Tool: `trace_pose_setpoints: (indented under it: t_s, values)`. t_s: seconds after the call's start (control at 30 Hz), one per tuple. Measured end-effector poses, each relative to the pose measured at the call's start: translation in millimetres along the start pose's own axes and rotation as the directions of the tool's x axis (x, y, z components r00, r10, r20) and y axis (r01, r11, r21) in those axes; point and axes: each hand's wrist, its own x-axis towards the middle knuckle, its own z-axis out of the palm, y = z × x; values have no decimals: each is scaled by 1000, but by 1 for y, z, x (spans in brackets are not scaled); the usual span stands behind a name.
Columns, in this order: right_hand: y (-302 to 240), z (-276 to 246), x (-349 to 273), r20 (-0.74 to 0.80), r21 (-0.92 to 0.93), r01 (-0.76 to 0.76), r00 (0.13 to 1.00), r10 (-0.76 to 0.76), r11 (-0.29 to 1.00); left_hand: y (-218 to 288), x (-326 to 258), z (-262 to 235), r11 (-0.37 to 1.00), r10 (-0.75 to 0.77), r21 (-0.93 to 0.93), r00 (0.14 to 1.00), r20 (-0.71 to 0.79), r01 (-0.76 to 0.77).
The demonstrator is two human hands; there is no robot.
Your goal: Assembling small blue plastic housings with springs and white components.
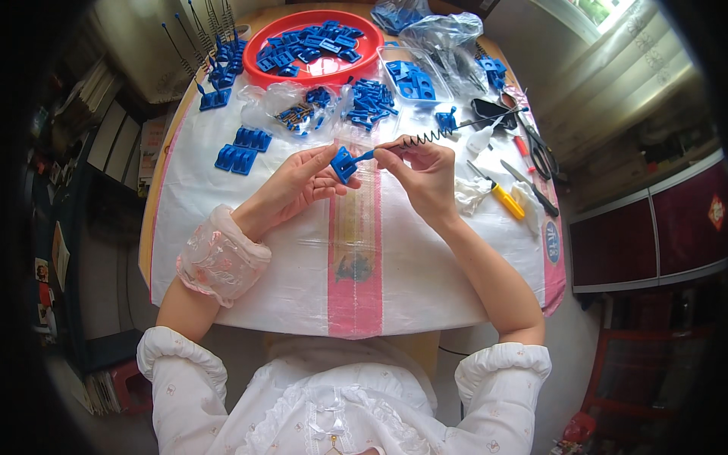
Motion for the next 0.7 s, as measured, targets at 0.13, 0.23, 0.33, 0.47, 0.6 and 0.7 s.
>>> trace_pose_setpoints:
  t_s: [0.13, 0.23, 0.33, 0.47, 0.6, 0.7]
  values:
    - [0, -1, 0, -2, -8, -2, 1000, 2, 1000, 0, 1, -1, 1000, -6, -5, 1000, 19, 6]
    - [-1, 0, 0, -1, -8, -7, 1000, 7, 1000, 0, 0, 0, 1000, -4, 4, 1000, 22, 4]
    - [-3, -1, 0, 6, -9, -17, 1000, 17, 1000, 0, -1, 1, 1000, -6, 8, 1000, 29, 6]
    - [-5, -6, 5, 26, -53, -11, 1000, 12, 999, -2, 0, 3, 1000, 2, 1, 998, 58, -2]
    - [-11, -14, 10, 136, -270, 37, 991, 0, 962, -4, -4, 7, 981, -1, 193, 999, 45, -7]
    - [-16, -12, 9, 185, -329, 56, 983, 6, 943, -6, -4, 5, 973, -12, 233, 998, 57, -2]
